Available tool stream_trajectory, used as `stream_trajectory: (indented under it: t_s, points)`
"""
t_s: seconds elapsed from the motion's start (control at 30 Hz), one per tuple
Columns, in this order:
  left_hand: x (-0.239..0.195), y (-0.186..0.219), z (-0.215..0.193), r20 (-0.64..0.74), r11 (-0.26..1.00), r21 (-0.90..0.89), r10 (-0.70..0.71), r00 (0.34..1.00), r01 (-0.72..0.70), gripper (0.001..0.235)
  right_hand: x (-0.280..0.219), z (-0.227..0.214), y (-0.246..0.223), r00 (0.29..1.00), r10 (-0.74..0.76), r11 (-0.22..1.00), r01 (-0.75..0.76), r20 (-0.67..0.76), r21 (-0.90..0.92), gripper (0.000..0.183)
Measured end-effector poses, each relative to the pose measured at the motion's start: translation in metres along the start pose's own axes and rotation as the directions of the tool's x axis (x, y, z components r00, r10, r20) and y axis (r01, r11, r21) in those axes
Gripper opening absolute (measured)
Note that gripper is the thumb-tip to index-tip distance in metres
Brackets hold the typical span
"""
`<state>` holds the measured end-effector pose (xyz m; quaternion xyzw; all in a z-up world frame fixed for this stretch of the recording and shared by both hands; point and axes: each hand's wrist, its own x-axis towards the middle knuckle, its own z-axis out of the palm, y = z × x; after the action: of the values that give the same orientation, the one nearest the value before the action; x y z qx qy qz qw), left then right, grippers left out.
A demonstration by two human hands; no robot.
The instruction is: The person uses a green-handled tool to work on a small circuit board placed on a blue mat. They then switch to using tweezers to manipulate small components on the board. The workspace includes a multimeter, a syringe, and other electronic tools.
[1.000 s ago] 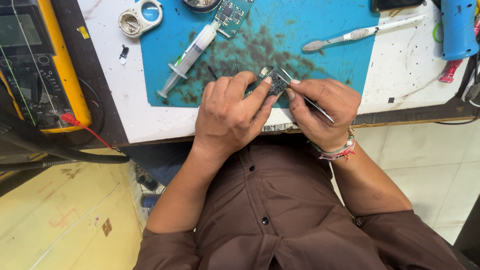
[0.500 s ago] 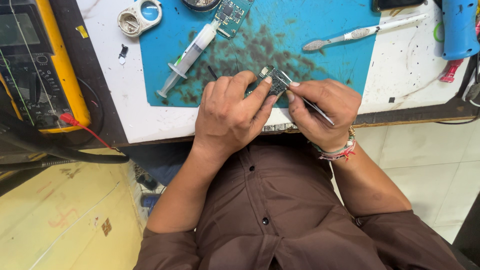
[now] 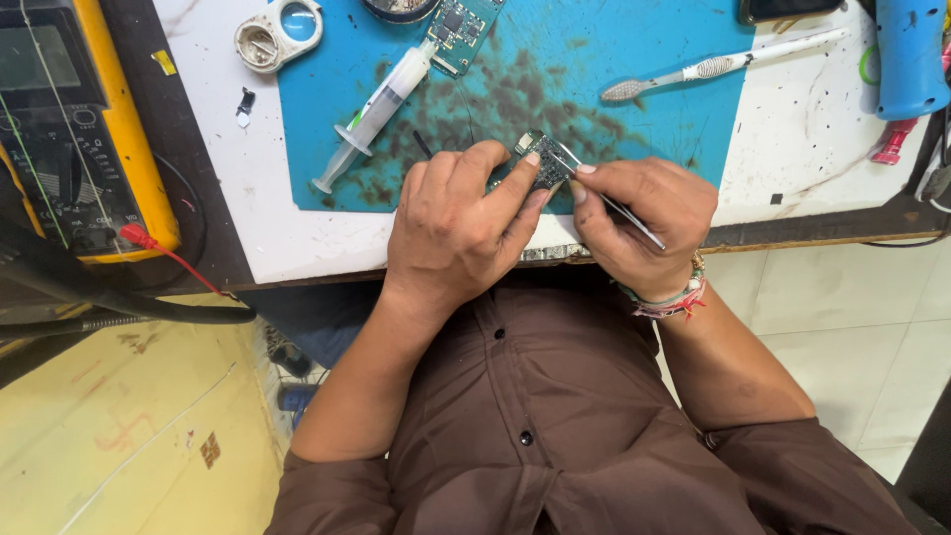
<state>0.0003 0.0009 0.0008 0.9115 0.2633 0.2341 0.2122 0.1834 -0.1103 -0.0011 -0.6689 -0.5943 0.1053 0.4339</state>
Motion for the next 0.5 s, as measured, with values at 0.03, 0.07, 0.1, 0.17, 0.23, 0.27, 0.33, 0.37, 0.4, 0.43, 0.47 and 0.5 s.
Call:
stream_trajectory:
  t_s: [0.03, 0.07, 0.1, 0.17, 0.23, 0.27, 0.33, 0.37, 0.4, 0.43, 0.47, 0.5]
  points:
    - [-0.0001, -0.0001, -0.0001, 0.000, 1.000, -0.002, 0.001, 1.000, -0.001, 0.031, -0.0004, -0.0005, -0.0003, 1.000, -0.008, 1.000, 0.008, 0.008, -0.008, 0.015]
    - [0.0000, 0.0000, -0.0002, -0.003, 1.000, -0.002, 0.000, 1.000, 0.000, 0.031, -0.0011, -0.0006, -0.0006, 1.000, 0.011, 1.000, -0.012, -0.012, -0.003, 0.014]
    - [-0.0002, 0.0004, -0.0004, -0.006, 1.000, -0.002, -0.002, 1.000, 0.002, 0.031, -0.0022, -0.0005, -0.0010, 0.999, 0.030, 1.000, -0.030, -0.033, 0.003, 0.013]
    - [-0.0001, 0.0007, -0.0006, -0.010, 1.000, -0.005, -0.004, 1.000, 0.004, 0.031, -0.0045, -0.0005, -0.0010, 0.996, 0.059, 0.998, -0.058, -0.069, 0.014, 0.013]
    - [0.0000, 0.0009, -0.0007, -0.015, 1.000, -0.008, -0.005, 1.000, 0.005, 0.031, -0.0062, -0.0004, -0.0006, 0.992, 0.076, 0.997, -0.073, -0.097, 0.026, 0.013]
    - [0.0006, 0.0004, -0.0012, -0.009, 1.000, -0.019, -0.005, 1.000, 0.005, 0.033, -0.0068, -0.0001, -0.0004, 0.992, 0.075, 0.997, -0.073, -0.103, 0.020, 0.013]
    - [0.0015, 0.0000, -0.0033, 0.003, 0.999, -0.042, -0.004, 1.000, 0.004, 0.038, -0.0077, -0.0004, -0.0004, 0.991, 0.072, 0.997, -0.072, -0.116, 0.007, 0.015]
    - [0.0021, 0.0004, -0.0039, 0.011, 0.999, -0.052, -0.008, 1.000, 0.008, 0.041, -0.0079, -0.0006, -0.0003, 0.990, 0.073, 0.997, -0.072, -0.122, 0.009, 0.016]
    - [0.0024, 0.0007, -0.0046, 0.017, 0.998, -0.059, -0.012, 1.000, 0.013, 0.045, -0.0076, -0.0004, -0.0001, 0.989, 0.071, 0.997, -0.070, -0.126, 0.012, 0.016]
    - [0.0026, 0.0010, -0.0055, 0.023, 0.998, -0.067, -0.017, 1.000, 0.019, 0.049, -0.0076, -0.0003, -0.0005, 0.989, 0.069, 0.998, -0.067, -0.130, 0.015, 0.017]
    - [0.0029, 0.0015, -0.0060, 0.022, 0.998, -0.060, -0.019, 1.000, 0.021, 0.050, -0.0071, 0.0001, -0.0007, 0.989, 0.070, 0.998, -0.068, -0.134, 0.020, 0.017]
    - [0.0032, 0.0023, -0.0065, 0.022, 0.998, -0.053, -0.022, 1.000, 0.023, 0.052, -0.0069, 0.0003, -0.0016, 0.988, 0.070, 0.997, -0.068, -0.137, 0.025, 0.017]
